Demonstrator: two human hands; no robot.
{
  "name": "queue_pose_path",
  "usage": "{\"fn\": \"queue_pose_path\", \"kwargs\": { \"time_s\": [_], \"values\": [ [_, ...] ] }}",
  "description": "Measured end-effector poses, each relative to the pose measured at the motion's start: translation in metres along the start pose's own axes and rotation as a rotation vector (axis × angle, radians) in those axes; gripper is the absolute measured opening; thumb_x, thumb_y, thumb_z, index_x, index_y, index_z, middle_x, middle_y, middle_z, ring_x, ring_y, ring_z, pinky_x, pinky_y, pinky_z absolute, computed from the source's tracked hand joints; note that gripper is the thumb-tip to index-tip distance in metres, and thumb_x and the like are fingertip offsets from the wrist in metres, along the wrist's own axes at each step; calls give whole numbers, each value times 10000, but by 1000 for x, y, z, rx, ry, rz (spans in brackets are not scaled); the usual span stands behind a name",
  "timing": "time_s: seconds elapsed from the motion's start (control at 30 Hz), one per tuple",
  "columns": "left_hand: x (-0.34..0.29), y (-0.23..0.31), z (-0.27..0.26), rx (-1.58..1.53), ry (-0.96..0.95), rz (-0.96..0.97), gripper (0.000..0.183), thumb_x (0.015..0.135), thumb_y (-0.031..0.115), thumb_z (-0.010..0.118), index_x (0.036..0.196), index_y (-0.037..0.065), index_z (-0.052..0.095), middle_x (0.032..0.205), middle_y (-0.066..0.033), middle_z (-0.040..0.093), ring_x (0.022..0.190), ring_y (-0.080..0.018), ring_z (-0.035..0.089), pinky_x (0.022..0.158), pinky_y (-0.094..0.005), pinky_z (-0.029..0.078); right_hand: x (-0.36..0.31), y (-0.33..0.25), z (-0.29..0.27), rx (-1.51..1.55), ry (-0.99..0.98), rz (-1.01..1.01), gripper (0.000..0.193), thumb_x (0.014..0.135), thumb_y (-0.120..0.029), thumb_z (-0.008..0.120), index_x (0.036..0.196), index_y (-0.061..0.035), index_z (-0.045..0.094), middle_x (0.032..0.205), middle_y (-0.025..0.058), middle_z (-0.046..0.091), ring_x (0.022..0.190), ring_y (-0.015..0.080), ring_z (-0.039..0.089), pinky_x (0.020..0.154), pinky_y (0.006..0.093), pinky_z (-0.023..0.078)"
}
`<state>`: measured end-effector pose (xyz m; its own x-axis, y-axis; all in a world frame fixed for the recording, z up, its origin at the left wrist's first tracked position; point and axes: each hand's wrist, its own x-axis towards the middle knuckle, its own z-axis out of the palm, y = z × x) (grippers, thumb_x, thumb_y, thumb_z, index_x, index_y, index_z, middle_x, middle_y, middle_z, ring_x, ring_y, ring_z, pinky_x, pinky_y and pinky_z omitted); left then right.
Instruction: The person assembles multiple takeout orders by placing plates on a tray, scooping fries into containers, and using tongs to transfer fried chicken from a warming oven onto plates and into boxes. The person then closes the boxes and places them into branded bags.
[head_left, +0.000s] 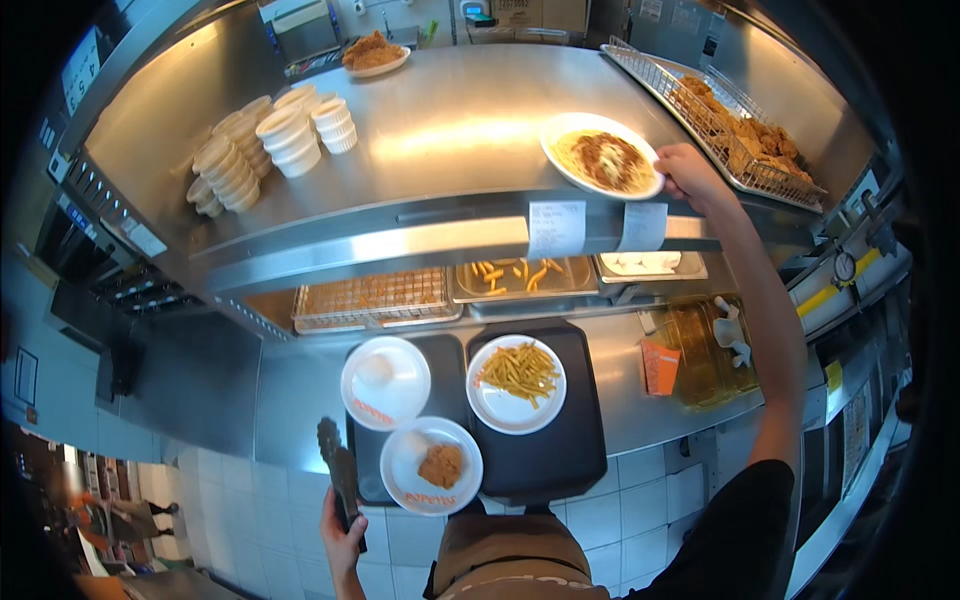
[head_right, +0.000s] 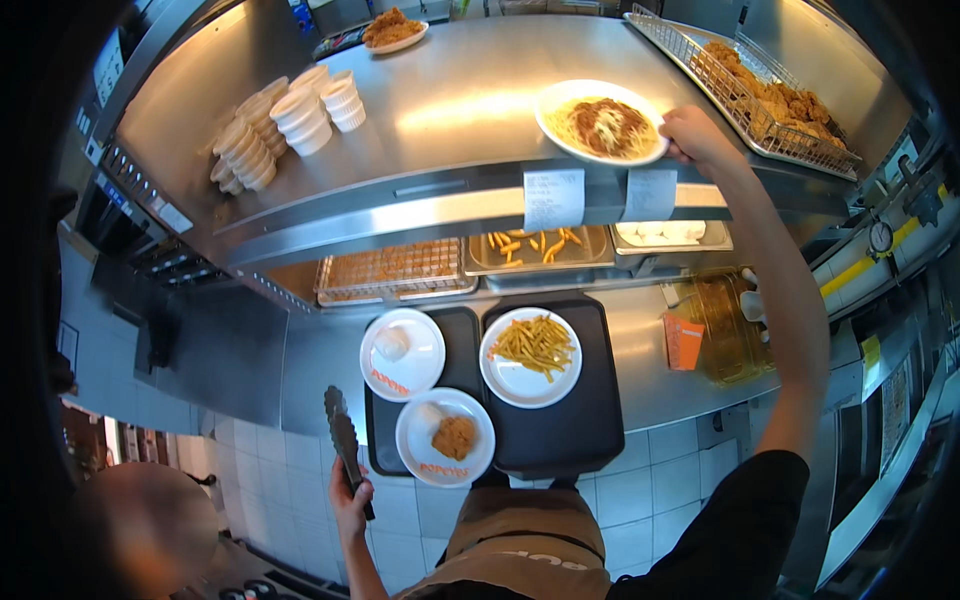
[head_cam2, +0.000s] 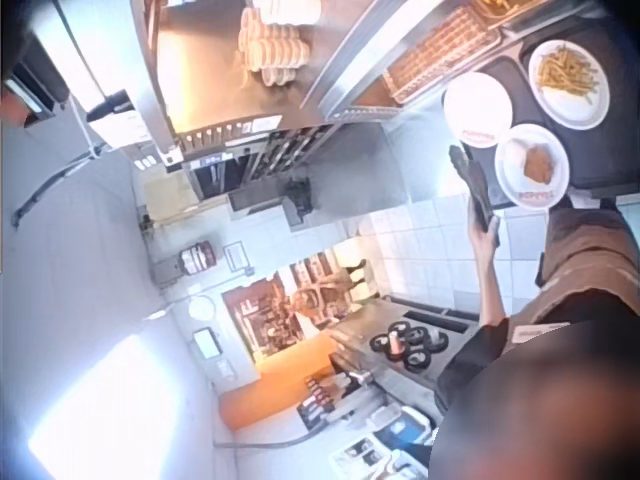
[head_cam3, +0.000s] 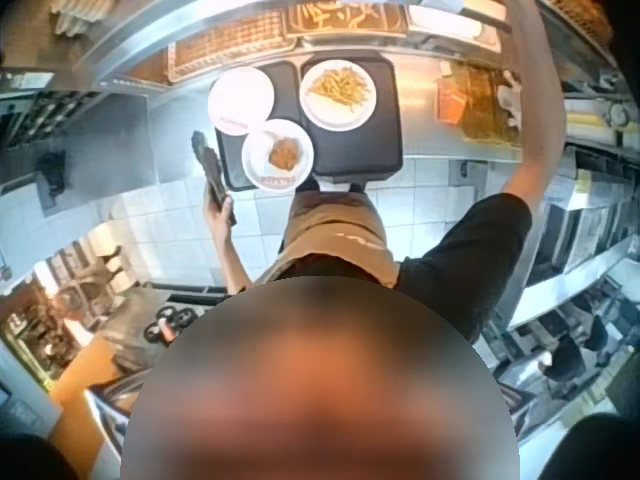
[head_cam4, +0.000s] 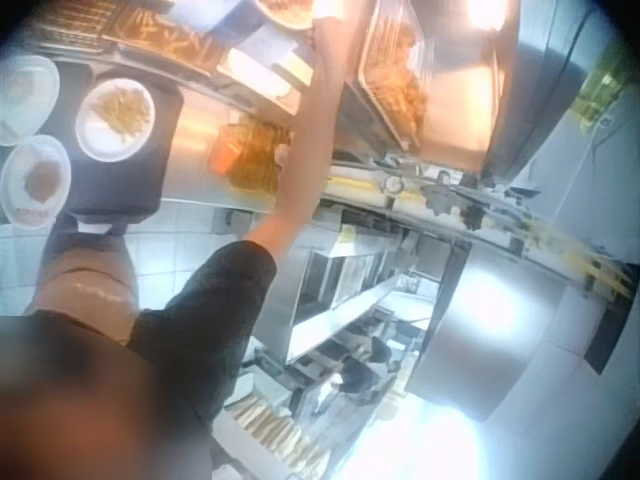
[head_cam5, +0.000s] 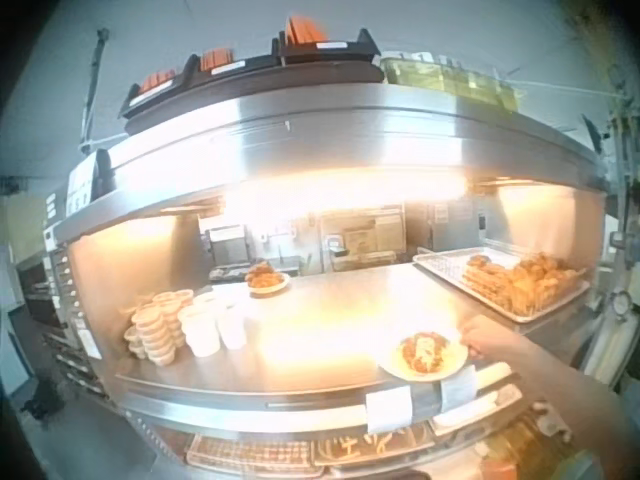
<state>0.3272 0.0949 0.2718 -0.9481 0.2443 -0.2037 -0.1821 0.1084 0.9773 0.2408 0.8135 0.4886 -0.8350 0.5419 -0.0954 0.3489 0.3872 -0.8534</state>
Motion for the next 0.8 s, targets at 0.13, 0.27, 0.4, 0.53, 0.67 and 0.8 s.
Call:
{"fn": "queue_pose_path", "kwargs": {
  "time_s": [0.13,0.27,0.4,0.53,0.67,0.8],
  "values": [
    [-26,3,54,-146,-24,-3,864,771,324,841,1431,-21,401,1022,-36,571,806,-90,544,677,-225,450,-126,40,-21,92,-144,-60,167,961,-79,507,1048,12,616,682,-18,572,431,3,418,374,187,328],
    [-43,1,90,-209,-37,9,730,788,345,822,1324,-4,471,1004,-41,573,724,-90,556,576,-218,442,-227,113,4,340,-129,65,182,970,-54,528,1102,31,622,801,78,680,669,124,659,589,261,521],
    [-60,-2,102,-258,-13,15,691,789,375,821,1274,8,493,991,-42,574,699,-91,567,554,-220,446,-279,219,52,-30,-244,98,178,952,-16,540,1097,47,620,876,123,704,782,180,700,685,305,547],
    [-83,-6,97,-279,44,48,640,798,389,813,1219,23,499,992,-45,568,692,-94,575,545,-217,448,-306,328,132,-78,-102,56,163,930,-28,551,1054,47,626,813,198,706,744,293,714,668,392,539],
    [-105,-9,85,-290,134,72,551,838,346,781,1190,30,499,993,-61,565,685,-105,576,545,-228,455,-316,380,183,-200,-53,3,179,930,-58,555,1075,16,630,814,222,694,738,331,703,679,421,532],
    [-122,-13,68,-309,175,74,440,885,307,732,1149,31,513,978,-60,567,673,-109,572,539,-234,455,-319,388,214,-32,-91,158,205,940,-109,571,1097,5,636,771,199,682,681,334,676,675,424,529]
  ]
}}
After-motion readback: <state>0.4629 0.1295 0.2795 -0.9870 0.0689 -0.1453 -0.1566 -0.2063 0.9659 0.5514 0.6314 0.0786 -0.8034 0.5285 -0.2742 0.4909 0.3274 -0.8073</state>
